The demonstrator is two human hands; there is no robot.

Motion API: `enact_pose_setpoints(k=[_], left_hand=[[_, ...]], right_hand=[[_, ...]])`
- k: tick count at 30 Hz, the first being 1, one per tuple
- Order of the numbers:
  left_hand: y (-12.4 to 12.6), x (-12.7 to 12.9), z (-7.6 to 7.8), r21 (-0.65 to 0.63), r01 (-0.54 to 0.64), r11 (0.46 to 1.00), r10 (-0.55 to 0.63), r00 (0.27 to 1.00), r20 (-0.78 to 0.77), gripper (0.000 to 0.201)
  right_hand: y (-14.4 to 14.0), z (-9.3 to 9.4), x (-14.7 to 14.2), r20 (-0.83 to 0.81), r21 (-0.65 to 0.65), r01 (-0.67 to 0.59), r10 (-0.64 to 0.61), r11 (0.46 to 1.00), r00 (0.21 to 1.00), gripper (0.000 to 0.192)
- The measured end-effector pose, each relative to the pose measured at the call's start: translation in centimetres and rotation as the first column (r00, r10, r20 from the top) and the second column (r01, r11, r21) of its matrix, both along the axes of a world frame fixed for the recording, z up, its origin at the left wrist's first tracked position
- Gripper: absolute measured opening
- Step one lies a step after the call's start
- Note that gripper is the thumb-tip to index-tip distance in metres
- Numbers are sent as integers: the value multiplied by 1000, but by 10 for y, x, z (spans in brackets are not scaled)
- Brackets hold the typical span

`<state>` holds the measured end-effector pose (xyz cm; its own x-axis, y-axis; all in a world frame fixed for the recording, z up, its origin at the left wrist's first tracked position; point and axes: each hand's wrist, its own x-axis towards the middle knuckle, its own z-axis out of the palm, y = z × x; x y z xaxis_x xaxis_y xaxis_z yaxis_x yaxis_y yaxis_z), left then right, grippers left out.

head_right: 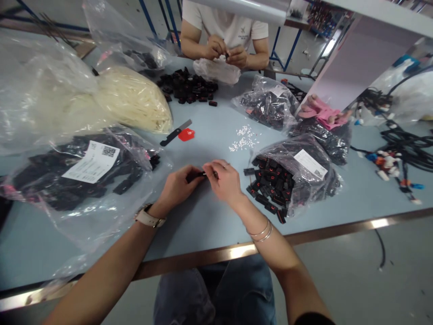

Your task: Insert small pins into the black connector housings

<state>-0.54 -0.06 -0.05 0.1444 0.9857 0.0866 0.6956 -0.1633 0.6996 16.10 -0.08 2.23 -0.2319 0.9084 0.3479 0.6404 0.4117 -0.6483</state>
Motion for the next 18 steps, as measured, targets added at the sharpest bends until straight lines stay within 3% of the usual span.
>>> enact_pose_setpoints(k=[3,10,18], left_hand=[[0,0,0,-8,-10,1000,10,1000,-1,12],[0,1,2,-12,-16,1000,16,1000,-5,10],[-1,1,3,-19,-9,1000,9,1000,2,9]], right_hand=[[-1,3,3,-122,44,108,-102,993,987,37],[3,-10,2,-293,-102,166,-189,981,937,51],[0,-8,-4,-282,-77,199,-213,977,936,48]])
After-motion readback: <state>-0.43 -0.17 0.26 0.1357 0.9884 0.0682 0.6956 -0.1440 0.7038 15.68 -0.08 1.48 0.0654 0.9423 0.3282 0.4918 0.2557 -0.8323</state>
